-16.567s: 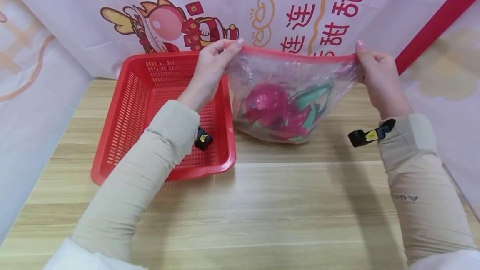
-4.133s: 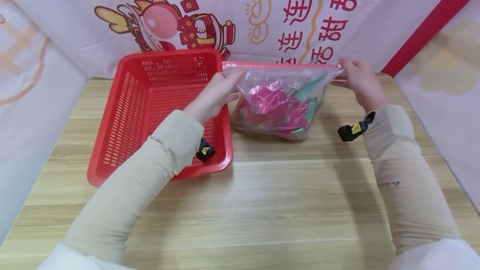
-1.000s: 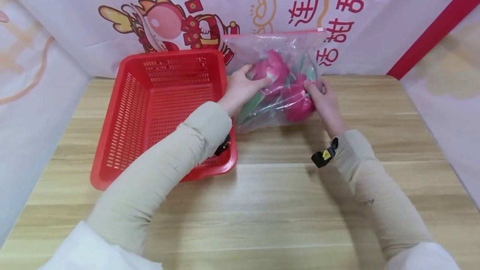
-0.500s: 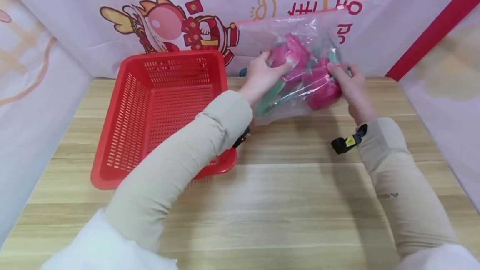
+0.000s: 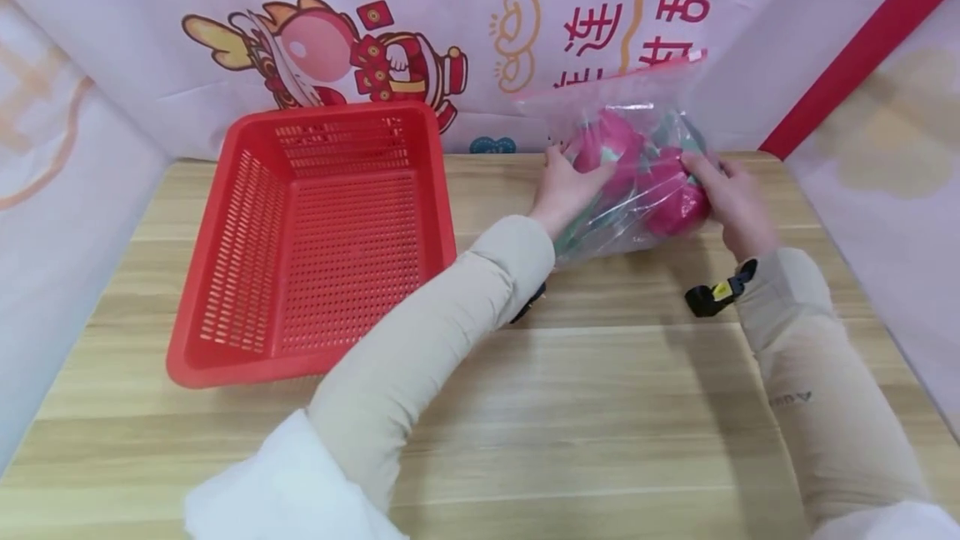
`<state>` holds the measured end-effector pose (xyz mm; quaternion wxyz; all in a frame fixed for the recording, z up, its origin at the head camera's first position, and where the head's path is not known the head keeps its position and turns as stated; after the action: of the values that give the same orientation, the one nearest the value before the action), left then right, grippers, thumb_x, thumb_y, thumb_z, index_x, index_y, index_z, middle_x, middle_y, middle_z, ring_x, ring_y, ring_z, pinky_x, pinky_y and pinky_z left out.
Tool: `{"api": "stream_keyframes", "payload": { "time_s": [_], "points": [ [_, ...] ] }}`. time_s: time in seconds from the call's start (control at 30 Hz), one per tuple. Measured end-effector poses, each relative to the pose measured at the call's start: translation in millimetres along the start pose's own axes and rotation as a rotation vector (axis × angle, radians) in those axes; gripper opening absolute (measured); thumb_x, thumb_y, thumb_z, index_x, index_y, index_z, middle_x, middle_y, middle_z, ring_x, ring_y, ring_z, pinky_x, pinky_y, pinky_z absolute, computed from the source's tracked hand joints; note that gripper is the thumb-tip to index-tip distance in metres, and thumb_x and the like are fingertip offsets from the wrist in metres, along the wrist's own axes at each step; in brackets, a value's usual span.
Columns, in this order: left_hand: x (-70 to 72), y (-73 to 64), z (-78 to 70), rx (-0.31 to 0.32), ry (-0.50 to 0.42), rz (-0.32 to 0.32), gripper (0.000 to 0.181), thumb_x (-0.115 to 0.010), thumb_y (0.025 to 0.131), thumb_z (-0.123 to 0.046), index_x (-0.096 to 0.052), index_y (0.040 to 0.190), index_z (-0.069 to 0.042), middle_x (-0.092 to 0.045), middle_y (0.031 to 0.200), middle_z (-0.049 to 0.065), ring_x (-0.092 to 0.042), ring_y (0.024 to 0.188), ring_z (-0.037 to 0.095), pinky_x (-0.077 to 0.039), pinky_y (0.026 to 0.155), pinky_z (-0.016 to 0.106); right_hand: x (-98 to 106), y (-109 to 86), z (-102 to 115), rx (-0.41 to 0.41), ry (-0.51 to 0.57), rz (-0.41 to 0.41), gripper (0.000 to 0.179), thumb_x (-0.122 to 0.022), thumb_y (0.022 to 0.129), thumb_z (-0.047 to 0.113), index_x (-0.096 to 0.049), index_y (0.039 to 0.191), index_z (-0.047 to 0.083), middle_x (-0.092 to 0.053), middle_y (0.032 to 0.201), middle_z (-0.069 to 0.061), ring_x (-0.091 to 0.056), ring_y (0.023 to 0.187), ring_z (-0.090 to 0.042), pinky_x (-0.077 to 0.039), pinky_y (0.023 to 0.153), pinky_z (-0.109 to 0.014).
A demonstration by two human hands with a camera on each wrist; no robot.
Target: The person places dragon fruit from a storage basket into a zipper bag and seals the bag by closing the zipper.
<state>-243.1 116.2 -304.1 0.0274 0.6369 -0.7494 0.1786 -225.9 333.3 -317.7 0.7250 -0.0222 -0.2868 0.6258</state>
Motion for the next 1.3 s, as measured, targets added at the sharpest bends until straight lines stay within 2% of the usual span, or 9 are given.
{"api": "stream_keyframes", "payload": {
  "time_s": [0.1,0.23,0.37,0.5,0.63,0.83,1.03,1.2,1.3],
  "points": [
    [-5.2,2.3,9.4,0.017,-0.001,0.011,0.077,-0.064,0.089,-0.039,-0.023,0.149,-0.013,-0.041,0.150,0.006,-0.043,0.136,0.021,-0.037,0.113,0.033,-3.7,0.8,-11.7,-0.017,0.018,-0.015,0.098,-0.045,0.084,0.072,-0.009,0.155,0.015,-0.022,0.155,-0.014,-0.036,0.130,-0.024,-0.026,0.119,-0.045],
    [-9.8,4.4,18.6,-0.003,0.012,0.038,0.072,-0.062,0.090,-0.040,-0.030,0.149,-0.016,-0.042,0.150,0.005,-0.045,0.135,0.022,-0.038,0.112,0.035,-6.3,1.6,-23.5,-0.037,0.048,-0.033,0.095,-0.045,0.085,0.071,-0.014,0.154,0.013,-0.027,0.149,-0.013,-0.041,0.120,-0.018,-0.029,0.118,-0.042],
    [-12.3,4.4,25.8,-0.021,0.027,0.050,0.066,-0.062,0.091,-0.039,-0.036,0.146,-0.015,-0.047,0.146,0.006,-0.049,0.131,0.022,-0.041,0.110,0.035,-8.0,0.8,-33.2,-0.083,0.056,-0.022,0.099,-0.044,0.084,0.073,-0.009,0.154,0.012,-0.021,0.155,-0.016,-0.035,0.131,-0.026,-0.025,0.120,-0.044],
    [-11.5,6.0,30.6,-0.025,0.045,0.045,0.063,-0.060,0.092,-0.038,-0.037,0.146,-0.015,-0.046,0.147,0.006,-0.048,0.132,0.023,-0.040,0.110,0.035,-13.2,-1.8,-39.8,-0.117,0.068,-0.013,0.104,-0.043,0.084,0.074,-0.003,0.154,0.009,-0.013,0.159,-0.018,-0.026,0.139,-0.030,-0.021,0.121,-0.046],
    [-8.7,9.5,31.7,-0.026,0.083,0.029,0.062,-0.056,0.094,-0.038,-0.035,0.147,-0.016,-0.046,0.147,0.006,-0.047,0.133,0.023,-0.039,0.112,0.035,-19.8,-4.0,-40.4,-0.115,0.073,0.005,0.102,-0.041,0.085,0.073,-0.003,0.154,0.008,-0.014,0.158,-0.018,-0.028,0.138,-0.029,-0.024,0.120,-0.044],
    [-4.8,7.5,29.7,-0.006,0.184,0.032,0.061,-0.048,0.097,-0.040,-0.029,0.150,-0.019,-0.045,0.148,0.009,-0.045,0.135,0.024,-0.038,0.112,0.037,-24.1,-4.8,-36.0,-0.094,0.018,0.073,0.099,-0.035,0.088,0.071,0.000,0.153,0.006,-0.014,0.157,-0.021,-0.030,0.136,-0.032,-0.027,0.118,-0.047],
    [-5.8,2.9,27.2,0.036,0.265,0.039,0.063,-0.043,0.098,-0.045,-0.024,0.152,-0.018,-0.039,0.151,0.013,-0.039,0.139,0.029,-0.035,0.114,0.040,-22.6,-5.6,-33.3,-0.091,-0.051,0.120,0.099,-0.029,0.089,0.072,0.001,0.152,0.002,-0.015,0.156,-0.024,-0.030,0.136,-0.036,-0.027,0.118,-0.050],
    [-8.0,1.2,24.5,0.125,0.289,0.053,0.066,-0.040,0.098,-0.049,-0.018,0.154,-0.020,-0.030,0.153,0.016,-0.034,0.140,0.032,-0.033,0.114,0.045,-20.9,-4.3,-34.0,-0.093,-0.102,0.118,0.104,-0.028,0.087,0.075,0.004,0.152,0.000,-0.011,0.157,-0.026,-0.023,0.142,-0.040,-0.023,0.118,-0.053],
    [-8.2,1.5,18.3,0.158,0.335,0.035,0.069,-0.038,0.098,-0.050,-0.015,0.154,-0.018,-0.028,0.152,0.018,-0.032,0.139,0.032,-0.032,0.114,0.045,-19.7,-2.6,-35.3,-0.098,-0.114,0.125,0.106,-0.026,0.086,0.077,0.006,0.152,0.001,-0.008,0.158,-0.026,-0.019,0.143,-0.041,-0.020,0.119,-0.054]
  ]
}}
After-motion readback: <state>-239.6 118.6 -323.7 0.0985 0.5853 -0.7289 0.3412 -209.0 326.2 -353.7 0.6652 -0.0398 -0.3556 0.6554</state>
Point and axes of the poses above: each hand's wrist, its own y-axis towards the middle knuckle, its own x-axis out of the back of the hand, z = x × y, the point moved 4 cm from there along y, towards the middle knuckle
